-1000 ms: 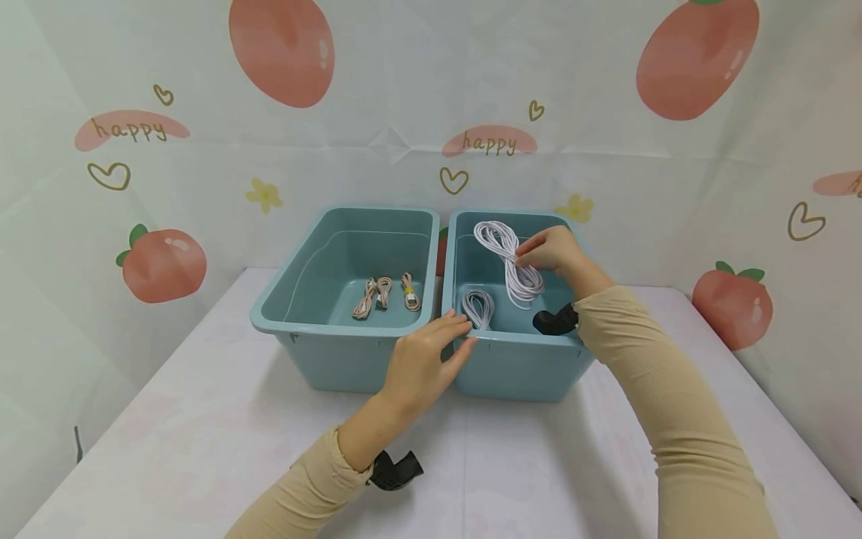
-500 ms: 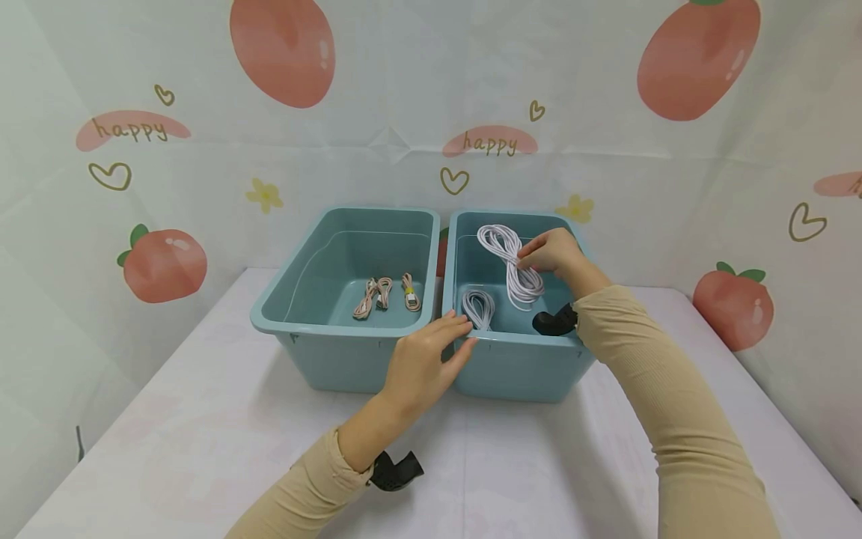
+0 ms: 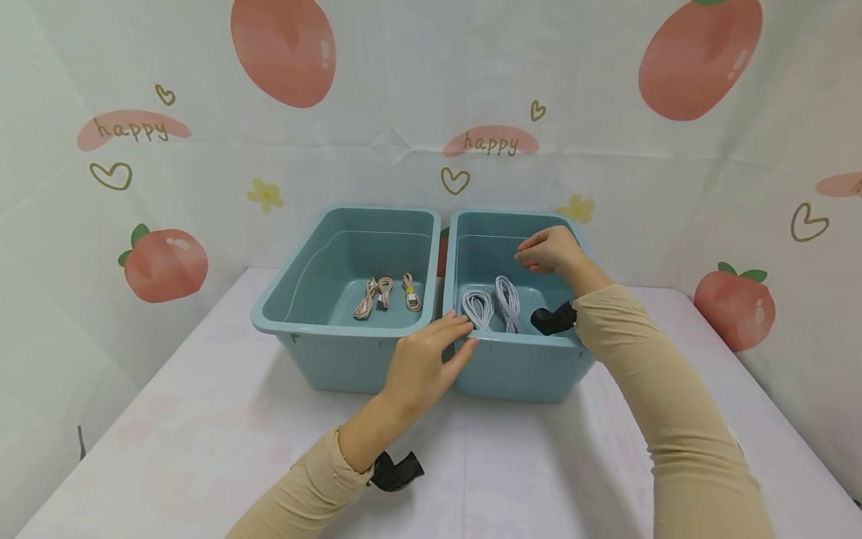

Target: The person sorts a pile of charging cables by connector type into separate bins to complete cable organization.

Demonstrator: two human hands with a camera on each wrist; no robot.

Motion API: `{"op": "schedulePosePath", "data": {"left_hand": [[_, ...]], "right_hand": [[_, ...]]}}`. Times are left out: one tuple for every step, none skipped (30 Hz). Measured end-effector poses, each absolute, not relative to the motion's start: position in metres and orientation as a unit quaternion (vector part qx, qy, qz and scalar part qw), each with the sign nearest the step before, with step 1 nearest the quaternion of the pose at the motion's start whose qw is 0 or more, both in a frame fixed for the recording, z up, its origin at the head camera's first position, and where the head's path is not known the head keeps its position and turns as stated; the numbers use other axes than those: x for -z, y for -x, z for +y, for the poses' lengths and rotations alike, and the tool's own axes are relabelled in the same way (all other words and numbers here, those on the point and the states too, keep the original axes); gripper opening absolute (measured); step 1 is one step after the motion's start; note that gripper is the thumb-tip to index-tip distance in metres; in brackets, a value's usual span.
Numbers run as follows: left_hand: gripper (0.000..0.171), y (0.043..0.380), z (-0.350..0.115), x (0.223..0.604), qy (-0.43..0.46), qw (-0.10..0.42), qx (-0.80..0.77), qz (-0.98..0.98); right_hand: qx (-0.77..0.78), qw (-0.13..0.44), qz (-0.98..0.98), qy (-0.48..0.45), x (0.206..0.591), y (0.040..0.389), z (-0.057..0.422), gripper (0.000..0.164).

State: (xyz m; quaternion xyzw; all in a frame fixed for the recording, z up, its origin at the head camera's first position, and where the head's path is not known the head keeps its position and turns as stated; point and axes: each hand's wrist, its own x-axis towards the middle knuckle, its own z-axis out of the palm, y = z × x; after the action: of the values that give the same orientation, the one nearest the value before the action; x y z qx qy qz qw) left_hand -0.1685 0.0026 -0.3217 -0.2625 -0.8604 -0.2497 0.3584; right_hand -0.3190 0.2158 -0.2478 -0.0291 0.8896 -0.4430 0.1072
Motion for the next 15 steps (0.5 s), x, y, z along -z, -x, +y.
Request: {"op": "schedulePosePath", "data": {"left_hand": [[0.018,0.168,0.003,0.322,0.262,0.358,0.25,-0.86],[0.018,0.168,0.003,0.321,0.262,0.359,0.25,-0.86],[0.018,0.168,0.003,0.321,0.262,0.358,0.251,-0.86],[0.018,0.168,0.003,0.321,0.262,0.359,0.251,-0.86],[0.018,0.168,0.003,0.322,0.263,0.358,0.252,-0.86],[0.018,0.168,0.003,0.322,0.263,0.358,0.253,-0.86],[0.018,0.168,0.003,0.322,0.264,0.357,0.255,-0.859],[0.018,0.168,0.003,0.322,0.264,0.357,0.254,-0.859],[0.018,0.168,0.003,0.322,0.265,0.356,0.255,-0.859],[0.018,0.168,0.003,0.322,0.265,0.357,0.256,-0.859],[0.018,0.168,0.003,0.322,0.265,0.356,0.256,-0.859],[0.018,0.169,0.003,0.322,0.265,0.356,0.257,-0.858],[0.017,0.169,0.003,0.322,0.266,0.357,0.257,-0.858],[0.017,0.169,0.003,0.322,0.265,0.357,0.256,-0.858],[0.017,0.169,0.003,0.322,0.266,0.358,0.257,-0.857]], "right_hand": [[0.446,0.108,0.888,0.03,0.247,0.319,0.216,0.043],[0.451,0.108,0.886,0.03,0.246,0.318,0.217,0.045],[0.453,0.11,0.884,0.031,0.244,0.317,0.218,0.046],[0.458,0.113,0.881,0.032,0.243,0.317,0.219,0.048],[0.464,0.116,0.878,0.035,0.241,0.316,0.22,0.05],[0.473,0.119,0.872,0.039,0.239,0.314,0.222,0.05],[0.484,0.122,0.865,0.043,0.237,0.314,0.224,0.048],[0.495,0.125,0.859,0.049,0.234,0.312,0.226,0.044],[0.505,0.128,0.852,0.055,0.232,0.311,0.229,0.036],[0.516,0.129,0.845,0.061,0.229,0.31,0.231,0.028],[0.521,0.128,0.841,0.066,0.226,0.308,0.233,0.02],[0.524,0.126,0.84,0.069,0.224,0.306,0.235,0.012],[0.524,0.123,0.839,0.073,0.221,0.304,0.237,0.008],[0.519,0.119,0.843,0.077,0.219,0.301,0.238,0.008],[0.514,0.115,0.846,0.078,0.217,0.299,0.24,0.009]]}}
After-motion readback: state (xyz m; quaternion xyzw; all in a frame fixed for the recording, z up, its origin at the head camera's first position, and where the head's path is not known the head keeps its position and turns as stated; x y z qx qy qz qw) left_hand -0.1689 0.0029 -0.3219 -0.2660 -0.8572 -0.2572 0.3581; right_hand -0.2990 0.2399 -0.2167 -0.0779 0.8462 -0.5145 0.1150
